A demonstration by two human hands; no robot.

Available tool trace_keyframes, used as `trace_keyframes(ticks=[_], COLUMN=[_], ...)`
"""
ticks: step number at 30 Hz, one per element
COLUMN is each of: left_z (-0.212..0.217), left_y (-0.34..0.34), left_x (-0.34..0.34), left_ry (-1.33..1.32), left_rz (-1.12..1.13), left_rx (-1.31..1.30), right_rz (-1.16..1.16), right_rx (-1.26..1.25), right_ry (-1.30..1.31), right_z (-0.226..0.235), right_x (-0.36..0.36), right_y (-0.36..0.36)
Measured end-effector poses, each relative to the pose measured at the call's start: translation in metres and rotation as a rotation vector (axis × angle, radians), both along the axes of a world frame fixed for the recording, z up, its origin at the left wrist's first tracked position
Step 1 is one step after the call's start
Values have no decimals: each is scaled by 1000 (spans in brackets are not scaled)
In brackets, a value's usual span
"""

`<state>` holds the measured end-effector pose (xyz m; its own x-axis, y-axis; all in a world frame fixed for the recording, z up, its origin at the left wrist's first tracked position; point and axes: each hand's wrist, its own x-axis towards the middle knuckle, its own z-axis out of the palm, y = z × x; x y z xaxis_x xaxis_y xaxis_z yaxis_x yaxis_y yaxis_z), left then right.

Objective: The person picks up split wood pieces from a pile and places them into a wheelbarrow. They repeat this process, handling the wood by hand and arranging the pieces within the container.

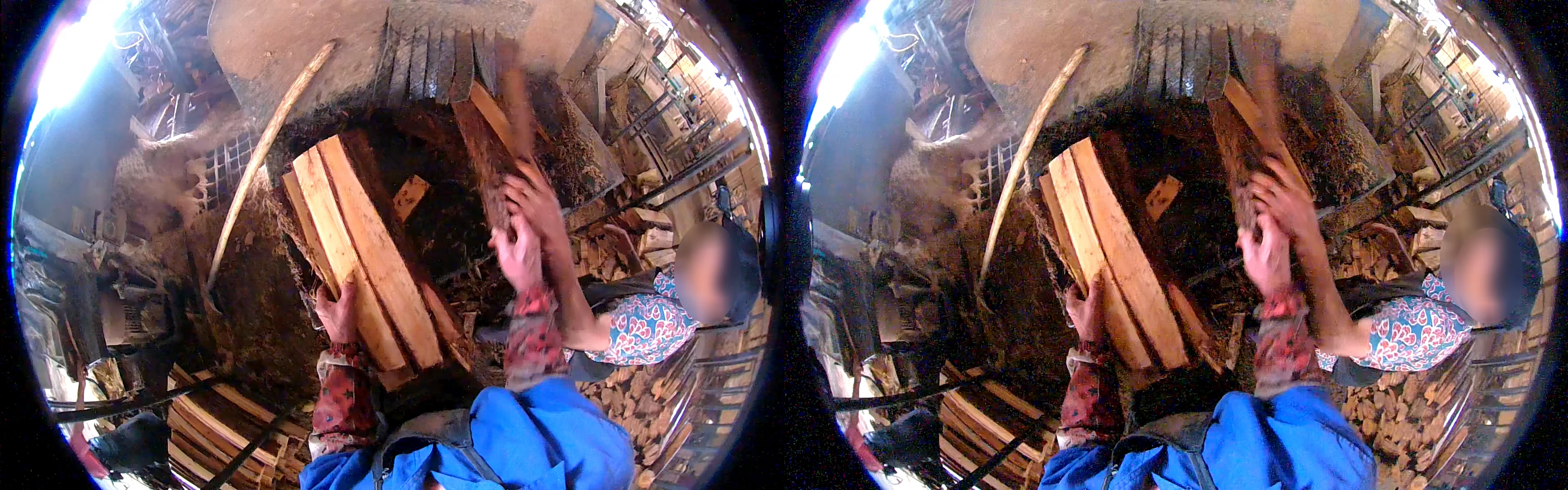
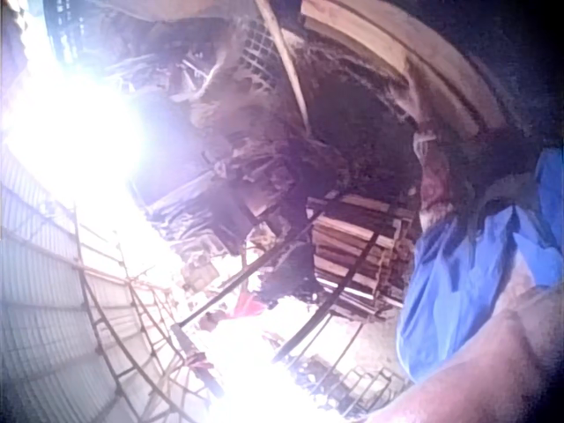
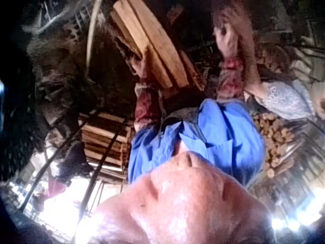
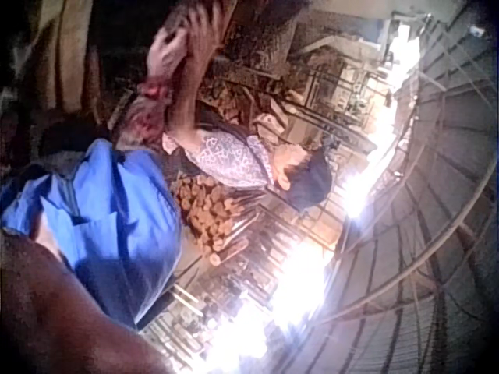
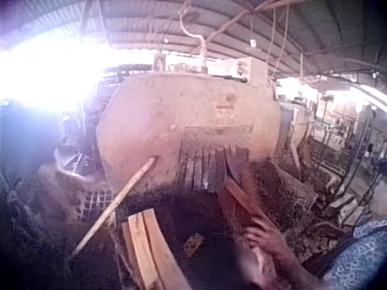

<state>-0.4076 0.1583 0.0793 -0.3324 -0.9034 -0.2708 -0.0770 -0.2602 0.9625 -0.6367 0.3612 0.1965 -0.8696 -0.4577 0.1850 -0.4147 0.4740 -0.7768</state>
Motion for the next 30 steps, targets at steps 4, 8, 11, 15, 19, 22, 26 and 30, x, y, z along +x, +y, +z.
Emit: trace_keyframes(ticks=[4,8,11,15,19,22,26,30], left_z=[-12,-15,-7,-15,-20,-11,-11,-10], left_y=[-1,-1,1,0,-2,0,-2,0], left_x=[-1,1,1,-5,2,0,1,-4], left_ry=[-48,88,126,149,90,61,-23,19], left_rz=[0,-25,-34,-41,-23,-26,-44,-27], left_rx=[16,0,-8,34,-11,-48,-72,-58], right_rz=[127,115,100,130,248,295,156,180], right_rx=[97,127,277,344,329,164,280,487], right_ry=[120,202,187,189,197,54,451,217], right_z=[-8,-37,-74,-128,-91,-35,-28,-100], right_x=[78,100,94,66,89,98,64,27], right_y=[7,19,22,31,18,15,0,22])
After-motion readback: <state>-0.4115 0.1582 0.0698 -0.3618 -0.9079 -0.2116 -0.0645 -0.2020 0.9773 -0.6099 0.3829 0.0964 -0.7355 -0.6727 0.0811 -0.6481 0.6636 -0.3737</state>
